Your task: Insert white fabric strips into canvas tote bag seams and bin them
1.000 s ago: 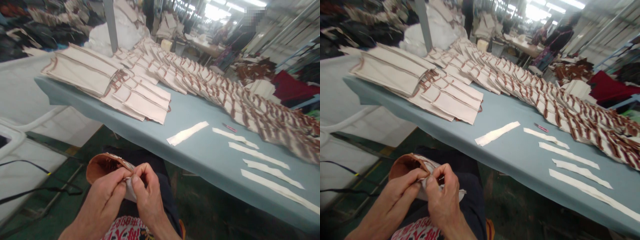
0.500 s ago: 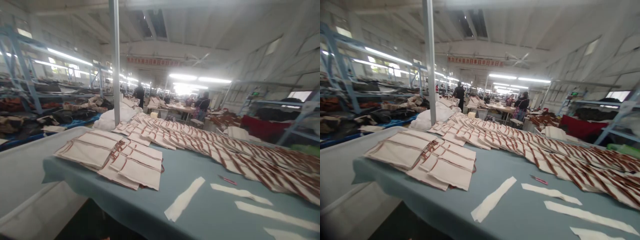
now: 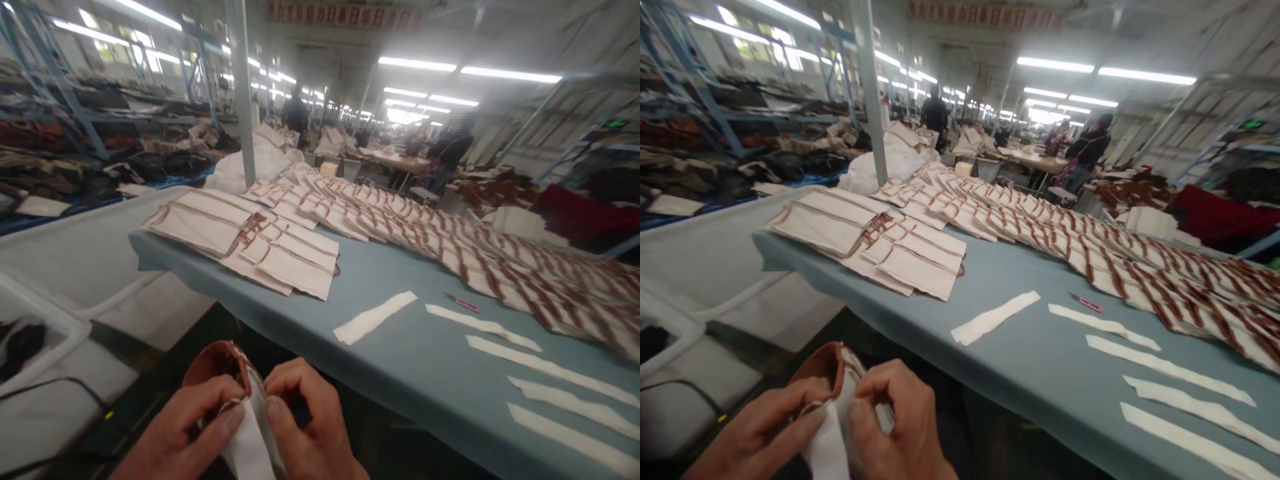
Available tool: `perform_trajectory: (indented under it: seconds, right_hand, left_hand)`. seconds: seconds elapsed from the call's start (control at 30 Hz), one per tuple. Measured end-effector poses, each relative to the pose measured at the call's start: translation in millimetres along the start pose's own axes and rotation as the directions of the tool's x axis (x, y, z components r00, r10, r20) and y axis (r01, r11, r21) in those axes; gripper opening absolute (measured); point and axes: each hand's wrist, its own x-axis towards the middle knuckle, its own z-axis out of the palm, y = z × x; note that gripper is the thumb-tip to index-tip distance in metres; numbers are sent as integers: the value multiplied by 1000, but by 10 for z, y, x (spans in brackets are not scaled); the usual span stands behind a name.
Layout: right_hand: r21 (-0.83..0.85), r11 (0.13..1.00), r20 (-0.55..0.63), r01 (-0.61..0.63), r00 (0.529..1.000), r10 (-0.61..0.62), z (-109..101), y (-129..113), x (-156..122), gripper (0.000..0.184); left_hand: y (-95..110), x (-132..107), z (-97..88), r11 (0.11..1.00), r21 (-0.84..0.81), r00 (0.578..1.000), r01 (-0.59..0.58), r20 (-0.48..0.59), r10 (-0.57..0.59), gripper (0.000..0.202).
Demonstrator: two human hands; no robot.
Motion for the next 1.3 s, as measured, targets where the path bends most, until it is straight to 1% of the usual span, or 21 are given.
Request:
perform_trajectory:
  seconds: [0.03,0.07,0.17,0.27,0.33,0.43,0.53,0.67,0.73,0.8,0.93,1.03,1.13,1.2,1.3]
  right_hand:
    - [23,997,66,77,995,-78,-46,-24,78,8]
    - [48,992,134,119,983,-124,-90,-54,161,10]
    - [41,991,343,129,930,-135,-182,-155,370,23]
    - [6,990,466,142,875,-129,-201,-204,462,21]
    - [-22,985,504,172,853,-138,-193,-210,480,16]
    - [-21,961,547,275,808,-219,-187,-222,489,7]
    - [-39,928,586,372,761,-280,-194,-248,491,15]
    - [-134,865,620,483,722,-307,-204,-284,484,22]
    - [-145,850,646,506,700,-306,-206,-302,487,23]
    - [-156,851,676,501,683,-278,-207,-319,498,25]
    - [-200,835,709,512,664,-237,-210,-324,523,32]
    - [-217,835,714,505,665,-217,-204,-294,518,30]
    - [-239,825,679,511,696,-235,-178,-253,483,26]
    - [-275,793,634,543,723,-275,-154,-238,455,25]
    - [-322,748,593,581,739,-319,-130,-238,432,24]
  left_hand:
    - [-16,-35,-7,1000,-19,1000,-17,22,18,45]
    - [-26,-62,-17,999,-30,999,-34,37,35,44]
    - [-39,-133,-44,996,-54,995,-76,53,79,40]
    - [-48,-192,-62,989,-99,992,-106,64,112,38]
    - [-52,-203,-74,983,-130,986,-127,91,140,39]
    - [-41,-167,-87,966,-181,971,-187,116,210,47]
    - [-3,-110,-92,949,-207,962,-237,88,259,54]
    - [57,-74,-92,935,-238,953,-264,84,291,60]
    - [72,-73,-93,938,-246,957,-243,99,274,64]
    - [74,-73,-92,948,-238,965,-211,103,241,68]
    - [43,-61,-81,956,-247,976,-155,114,188,71]
    - [-4,-49,-62,950,-291,977,-112,140,158,74]
    - [-43,-38,-40,941,-328,975,-88,165,149,73]
    - [-48,-34,-28,940,-331,974,-84,170,147,73]
    - [-48,-42,-6,949,-308,973,-65,191,129,70]
